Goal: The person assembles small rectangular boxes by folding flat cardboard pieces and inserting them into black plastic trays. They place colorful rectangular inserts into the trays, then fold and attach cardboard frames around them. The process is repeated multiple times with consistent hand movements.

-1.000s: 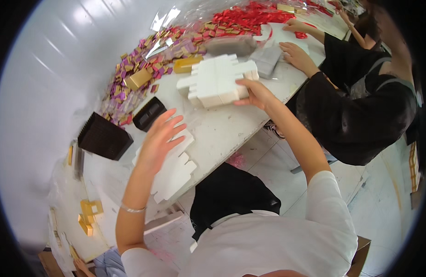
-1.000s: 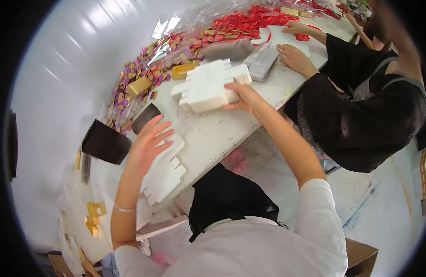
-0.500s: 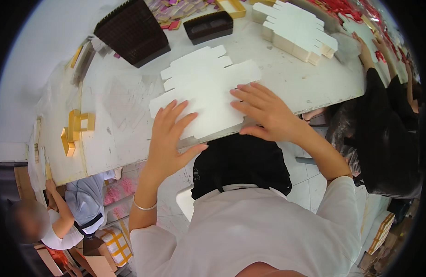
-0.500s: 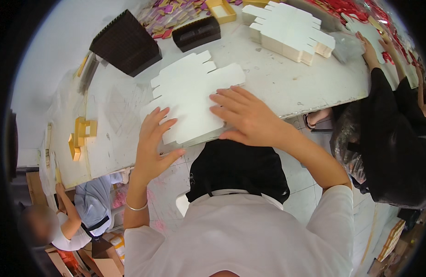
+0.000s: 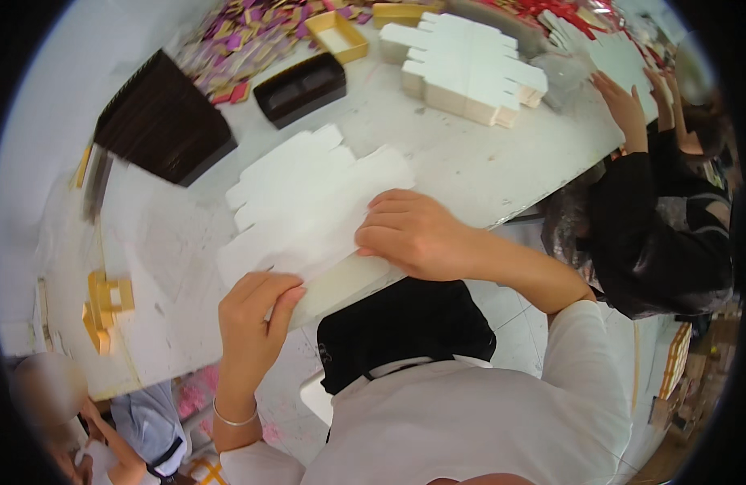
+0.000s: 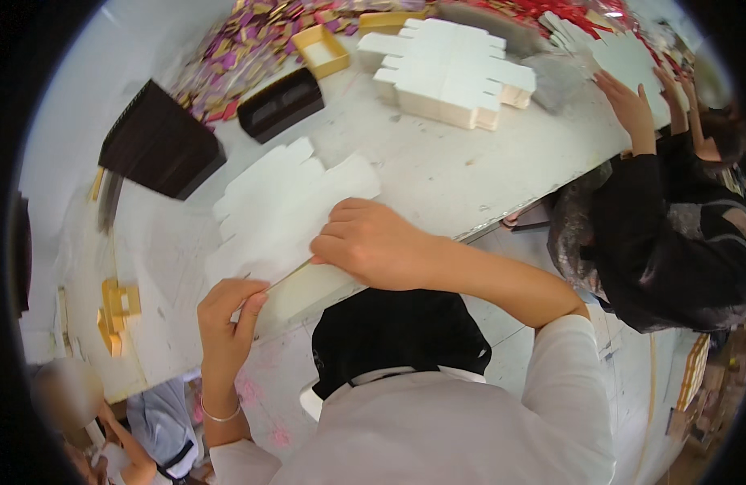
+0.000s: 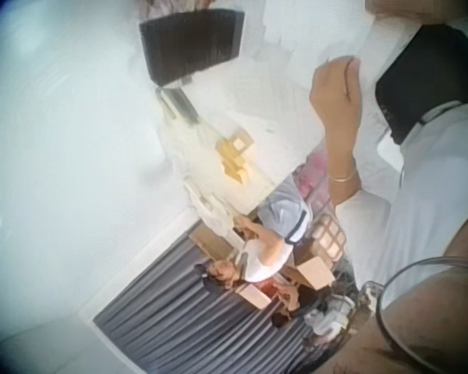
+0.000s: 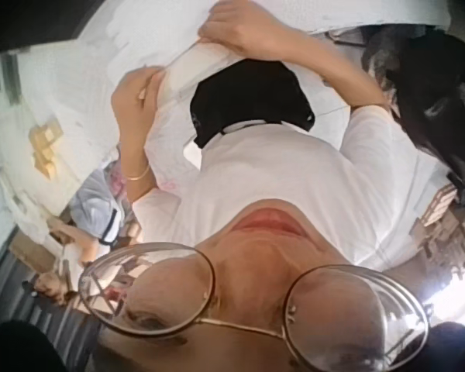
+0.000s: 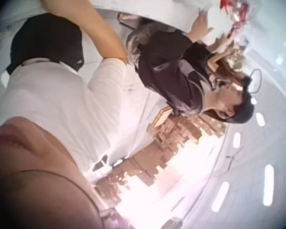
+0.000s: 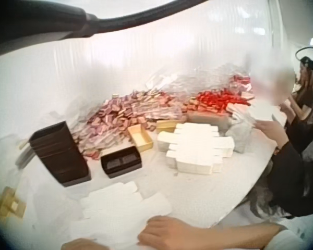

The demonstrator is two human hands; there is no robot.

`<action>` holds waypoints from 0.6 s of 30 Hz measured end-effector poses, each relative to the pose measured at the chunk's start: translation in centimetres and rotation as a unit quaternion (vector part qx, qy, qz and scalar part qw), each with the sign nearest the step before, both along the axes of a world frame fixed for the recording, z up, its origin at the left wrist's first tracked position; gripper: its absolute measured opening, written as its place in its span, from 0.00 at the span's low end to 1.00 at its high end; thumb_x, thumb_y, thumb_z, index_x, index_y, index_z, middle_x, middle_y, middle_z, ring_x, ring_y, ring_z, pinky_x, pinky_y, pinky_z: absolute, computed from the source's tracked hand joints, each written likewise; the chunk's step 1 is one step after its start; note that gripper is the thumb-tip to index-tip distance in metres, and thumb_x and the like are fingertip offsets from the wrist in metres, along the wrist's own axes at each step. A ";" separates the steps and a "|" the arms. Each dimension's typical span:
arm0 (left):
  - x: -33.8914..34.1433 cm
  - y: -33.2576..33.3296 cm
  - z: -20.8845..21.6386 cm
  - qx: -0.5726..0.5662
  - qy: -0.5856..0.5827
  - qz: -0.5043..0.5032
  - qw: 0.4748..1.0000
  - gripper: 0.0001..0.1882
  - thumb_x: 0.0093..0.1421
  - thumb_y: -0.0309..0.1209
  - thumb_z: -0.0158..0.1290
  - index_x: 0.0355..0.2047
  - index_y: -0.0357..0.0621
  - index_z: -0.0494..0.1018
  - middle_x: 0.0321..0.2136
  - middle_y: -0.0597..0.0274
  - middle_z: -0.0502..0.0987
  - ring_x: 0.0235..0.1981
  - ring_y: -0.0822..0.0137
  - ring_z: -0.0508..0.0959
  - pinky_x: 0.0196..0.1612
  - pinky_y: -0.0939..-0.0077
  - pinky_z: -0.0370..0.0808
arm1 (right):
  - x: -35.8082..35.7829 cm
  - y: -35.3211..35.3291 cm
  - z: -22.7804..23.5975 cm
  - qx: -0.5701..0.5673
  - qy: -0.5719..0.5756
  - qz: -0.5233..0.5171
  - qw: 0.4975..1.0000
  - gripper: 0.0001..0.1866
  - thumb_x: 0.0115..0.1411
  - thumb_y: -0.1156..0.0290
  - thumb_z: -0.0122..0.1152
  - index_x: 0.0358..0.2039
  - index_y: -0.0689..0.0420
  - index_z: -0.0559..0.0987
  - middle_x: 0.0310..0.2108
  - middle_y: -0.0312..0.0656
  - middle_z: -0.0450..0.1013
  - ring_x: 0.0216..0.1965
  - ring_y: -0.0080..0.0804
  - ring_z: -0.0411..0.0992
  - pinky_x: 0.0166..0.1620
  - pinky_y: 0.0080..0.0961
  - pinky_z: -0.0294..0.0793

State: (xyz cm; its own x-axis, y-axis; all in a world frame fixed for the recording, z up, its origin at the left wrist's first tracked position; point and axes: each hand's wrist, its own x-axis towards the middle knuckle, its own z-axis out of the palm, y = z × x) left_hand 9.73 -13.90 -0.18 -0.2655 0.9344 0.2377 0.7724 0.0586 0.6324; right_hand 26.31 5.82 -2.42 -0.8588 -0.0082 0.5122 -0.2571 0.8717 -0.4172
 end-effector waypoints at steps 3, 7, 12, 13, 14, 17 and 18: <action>0.1 0.5 -0.4 0.009 0.046 0.035 0.998 0.04 0.55 0.25 0.55 0.29 0.36 0.75 0.24 0.56 0.76 0.23 0.63 0.73 0.26 0.76 0.69 | -0.6 -0.3 -0.8 -0.055 0.013 -0.020 0.998 0.06 0.52 0.75 0.60 0.29 0.61 0.73 0.25 0.44 0.69 0.29 0.43 0.69 0.35 0.36 0.69; -0.3 1.4 -1.7 -0.016 -0.043 0.101 0.994 0.06 0.58 0.26 0.53 0.29 0.35 0.74 0.21 0.56 0.74 0.19 0.66 0.70 0.24 0.76 0.67 | -2.4 -1.0 -1.3 -0.132 -0.033 -0.075 0.988 0.05 0.55 0.74 0.58 0.31 0.58 0.72 0.24 0.45 0.69 0.27 0.45 0.69 0.31 0.38 0.67; 0.2 2.3 -0.8 0.008 -0.144 0.071 0.987 0.05 0.59 0.26 0.51 0.31 0.36 0.73 0.21 0.58 0.74 0.17 0.70 0.68 0.22 0.80 0.66 | -1.3 -0.5 0.6 -0.322 -0.107 -0.094 0.936 0.05 0.55 0.76 0.57 0.33 0.58 0.72 0.21 0.47 0.70 0.23 0.46 0.68 0.28 0.33 0.68; 0.6 1.8 -0.9 -0.002 -0.149 0.091 0.985 0.04 0.59 0.26 0.52 0.31 0.37 0.74 0.23 0.59 0.74 0.18 0.69 0.69 0.23 0.79 0.66 | -1.3 -0.9 0.4 -0.317 -0.109 -0.088 0.938 0.06 0.54 0.76 0.57 0.34 0.58 0.73 0.24 0.47 0.70 0.25 0.45 0.68 0.29 0.32 0.68; 0.9 1.8 -0.8 -0.008 -0.159 0.102 0.982 0.04 0.58 0.26 0.53 0.32 0.38 0.74 0.25 0.60 0.74 0.19 0.68 0.70 0.24 0.78 0.67 | -1.1 -1.1 0.6 -0.307 -0.109 -0.091 0.941 0.07 0.53 0.77 0.58 0.34 0.58 0.73 0.27 0.47 0.71 0.27 0.44 0.69 0.30 0.32 0.69; 0.1 2.0 -1.9 0.045 0.031 0.074 0.996 0.05 0.54 0.25 0.55 0.32 0.42 0.75 0.29 0.62 0.73 0.25 0.65 0.71 0.28 0.75 0.69 | -1.0 -1.4 0.0 -0.094 -0.066 -0.091 0.989 0.10 0.50 0.78 0.60 0.35 0.59 0.75 0.35 0.46 0.70 0.35 0.42 0.68 0.35 0.30 0.69; -0.2 2.0 -2.3 0.074 0.131 0.048 0.988 0.06 0.53 0.25 0.56 0.32 0.43 0.75 0.30 0.63 0.73 0.27 0.64 0.72 0.29 0.74 0.69 | -0.9 -1.5 0.0 0.012 -0.040 -0.093 0.995 0.11 0.49 0.78 0.60 0.36 0.59 0.75 0.37 0.45 0.69 0.38 0.41 0.68 0.36 0.29 0.70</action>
